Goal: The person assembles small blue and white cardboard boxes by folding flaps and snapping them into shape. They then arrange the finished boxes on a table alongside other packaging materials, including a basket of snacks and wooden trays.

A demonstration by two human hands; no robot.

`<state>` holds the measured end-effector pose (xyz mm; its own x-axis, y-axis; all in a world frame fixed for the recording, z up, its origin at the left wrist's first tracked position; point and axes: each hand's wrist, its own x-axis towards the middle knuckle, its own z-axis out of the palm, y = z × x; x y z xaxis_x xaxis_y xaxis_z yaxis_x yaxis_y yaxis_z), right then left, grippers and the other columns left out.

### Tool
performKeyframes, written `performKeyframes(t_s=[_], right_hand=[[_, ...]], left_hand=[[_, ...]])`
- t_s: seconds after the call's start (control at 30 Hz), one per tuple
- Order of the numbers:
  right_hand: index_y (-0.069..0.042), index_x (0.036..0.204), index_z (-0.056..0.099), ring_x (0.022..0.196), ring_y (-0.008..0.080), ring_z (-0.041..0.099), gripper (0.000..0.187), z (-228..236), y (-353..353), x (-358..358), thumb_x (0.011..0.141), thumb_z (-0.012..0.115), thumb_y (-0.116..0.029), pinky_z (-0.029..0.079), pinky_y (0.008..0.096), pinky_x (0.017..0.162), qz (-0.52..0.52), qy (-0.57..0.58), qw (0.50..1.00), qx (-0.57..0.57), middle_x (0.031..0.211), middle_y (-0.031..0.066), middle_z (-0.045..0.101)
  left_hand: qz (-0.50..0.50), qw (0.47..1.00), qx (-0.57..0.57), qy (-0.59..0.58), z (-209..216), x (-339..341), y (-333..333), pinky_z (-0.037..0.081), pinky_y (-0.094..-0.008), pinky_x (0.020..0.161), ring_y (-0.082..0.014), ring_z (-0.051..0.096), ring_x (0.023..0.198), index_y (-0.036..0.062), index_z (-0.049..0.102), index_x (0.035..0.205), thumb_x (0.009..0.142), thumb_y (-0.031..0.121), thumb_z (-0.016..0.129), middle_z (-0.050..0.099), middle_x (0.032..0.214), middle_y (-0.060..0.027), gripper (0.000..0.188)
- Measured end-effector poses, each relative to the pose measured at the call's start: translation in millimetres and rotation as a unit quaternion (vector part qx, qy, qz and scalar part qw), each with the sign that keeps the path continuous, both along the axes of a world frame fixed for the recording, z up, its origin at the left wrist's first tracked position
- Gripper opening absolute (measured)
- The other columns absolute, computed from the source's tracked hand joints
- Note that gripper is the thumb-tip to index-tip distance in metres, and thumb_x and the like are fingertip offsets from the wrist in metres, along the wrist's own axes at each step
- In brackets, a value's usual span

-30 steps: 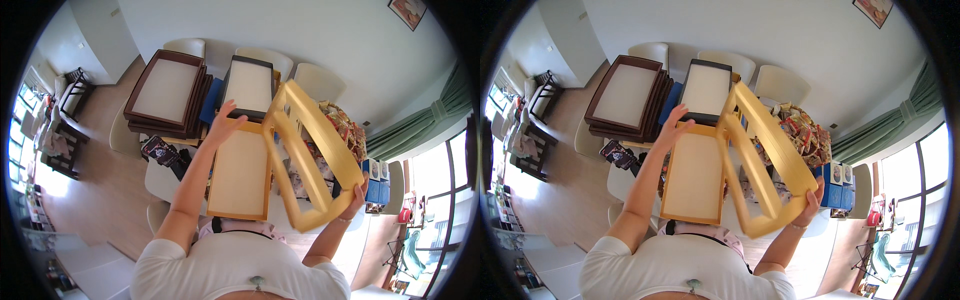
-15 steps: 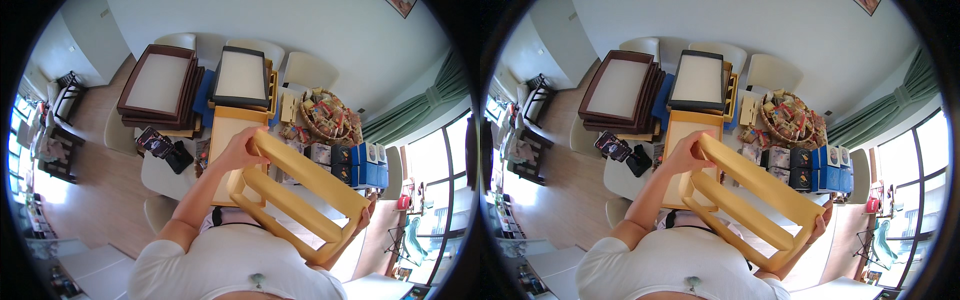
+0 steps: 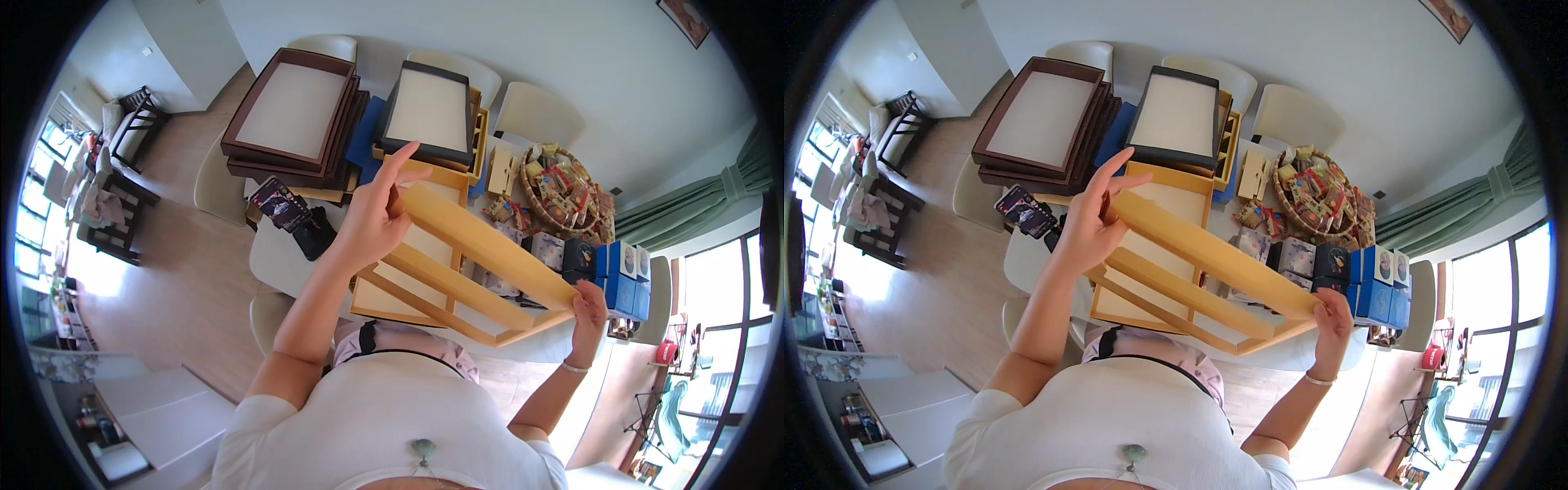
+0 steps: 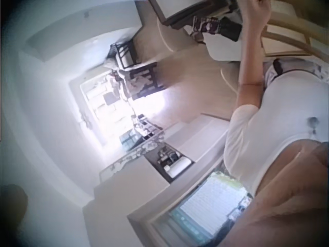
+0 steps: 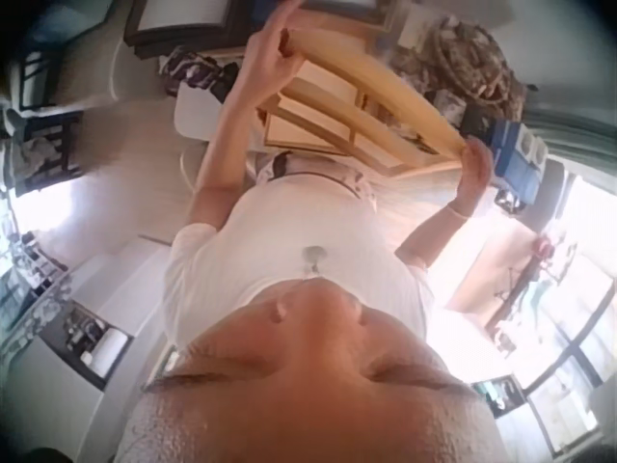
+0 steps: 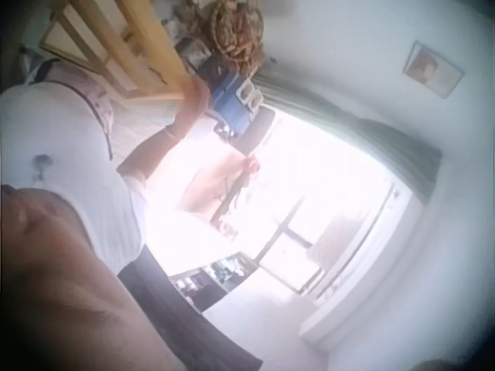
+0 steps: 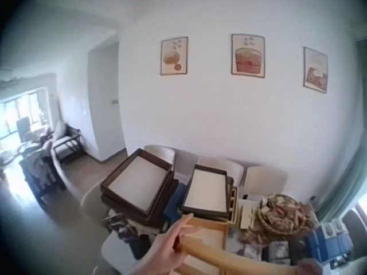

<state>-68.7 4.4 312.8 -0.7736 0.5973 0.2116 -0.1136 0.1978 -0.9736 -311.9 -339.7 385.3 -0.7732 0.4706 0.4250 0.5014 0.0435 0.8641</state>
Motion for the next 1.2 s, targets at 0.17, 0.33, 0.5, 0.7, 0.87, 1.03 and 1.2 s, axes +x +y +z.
performKeyframes(t_s=[0.17, 0.33, 0.5, 0.7, 0.87, 1.03, 1.2], right_hand=[[-0.006, 0.115, 0.068, 0.105, 0.0161, 0.060, 0.026, 8, -9, -39, 0.091, 0.069, -0.018, 0.043, 0.0335, 0.097, 0.005, -0.126, 0.978, 0.167, 0.105, 0.0058, 0.068], [-0.017, 0.119, 0.069, 0.119, 0.0300, 0.056, 0.047, 38, -34, -52, 0.077, 0.079, -0.036, 0.022, 0.0565, 0.114, -0.108, -0.154, 0.819, 0.542, 0.112, 0.0087, 0.068], [-0.015, 0.127, 0.063, 0.107, 0.0298, 0.061, 0.064, 64, -63, -71, 0.072, 0.082, -0.042, 0.037, 0.0513, 0.104, 0.047, -0.128, 0.841, 0.524, 0.110, 0.0098, 0.068], [-0.016, 0.133, 0.057, 0.071, 0.0262, 0.062, 0.073, 36, -116, -113, 0.071, 0.079, -0.049, 0.051, 0.0369, 0.061, 0.147, -0.113, 0.817, 0.547, 0.084, 0.0072, 0.058], [-0.020, 0.132, 0.058, 0.069, 0.0253, 0.062, 0.070, 27, -127, -129, 0.072, 0.078, -0.049, 0.050, 0.0366, 0.058, 0.153, -0.154, 0.805, 0.552, 0.083, 0.0064, 0.054], [-0.020, 0.127, 0.062, 0.068, 0.0258, 0.062, 0.061, 24, -135, -137, 0.075, 0.076, -0.050, 0.050, 0.0366, 0.057, 0.175, -0.153, 0.792, 0.565, 0.081, 0.0067, 0.055], [-0.019, 0.122, 0.064, 0.066, 0.0254, 0.062, 0.053, 21, -145, -139, 0.078, 0.074, -0.046, 0.050, 0.0368, 0.057, 0.191, -0.155, 0.789, 0.564, 0.078, 0.0061, 0.055]], left_hand=[[0.008, 1.000, 0.009, -0.028, 4, -10, 7, 0.037, -0.0171, 0.059, -0.0020, 0.043, 0.066, 0.0055, 0.050, 0.138, 0.072, -0.020, 0.043, 0.068, 0.119, -0.0075, 0.070], [-0.068, 0.983, 0.057, -0.161, -19, -7, 10, 0.048, -0.0185, 0.065, -0.0002, 0.051, 0.069, 0.0028, 0.062, 0.125, 0.075, -0.020, 0.044, 0.068, 0.105, -0.0021, 0.058], [-0.111, 0.941, 0.073, -0.310, -36, 6, 15, 0.057, -0.0257, 0.064, -0.0053, 0.063, 0.080, 0.0034, 0.062, 0.123, 0.081, -0.018, 0.051, 0.067, 0.099, -0.0011, 0.049], [-0.140, 0.945, 0.074, -0.285, -77, 1, 20, 0.053, -0.0218, 0.075, -0.0082, 0.064, 0.091, 0.0041, 0.059, 0.127, 0.080, -0.017, 0.056, 0.066, 0.110, -0.0019, 0.052], [-0.133, 0.975, -0.034, -0.174, -70, -8, -8, 0.045, -0.0250, 0.092, -0.0110, 0.056, 0.112, 0.0088, 0.057, 0.132, 0.075, -0.012, 0.065, 0.059, 0.130, -0.0015, 0.061], [-0.068, 0.972, -0.150, 0.170, -52, 1, -7, 0.036, -0.0404, 0.110, -0.0186, 0.051, 0.126, 0.0138, 0.058, 0.133, 0.072, 0.013, 0.080, 0.059, 0.133, -0.0025, 0.065], [-0.013, 0.888, -0.313, 0.337, -78, 15, 6, 0.035, -0.0456, 0.112, -0.0175, 0.059, 0.115, 0.0118, 0.063, 0.124, 0.072, 0.026, 0.078, 0.065, 0.121, -0.0005, 0.055]])
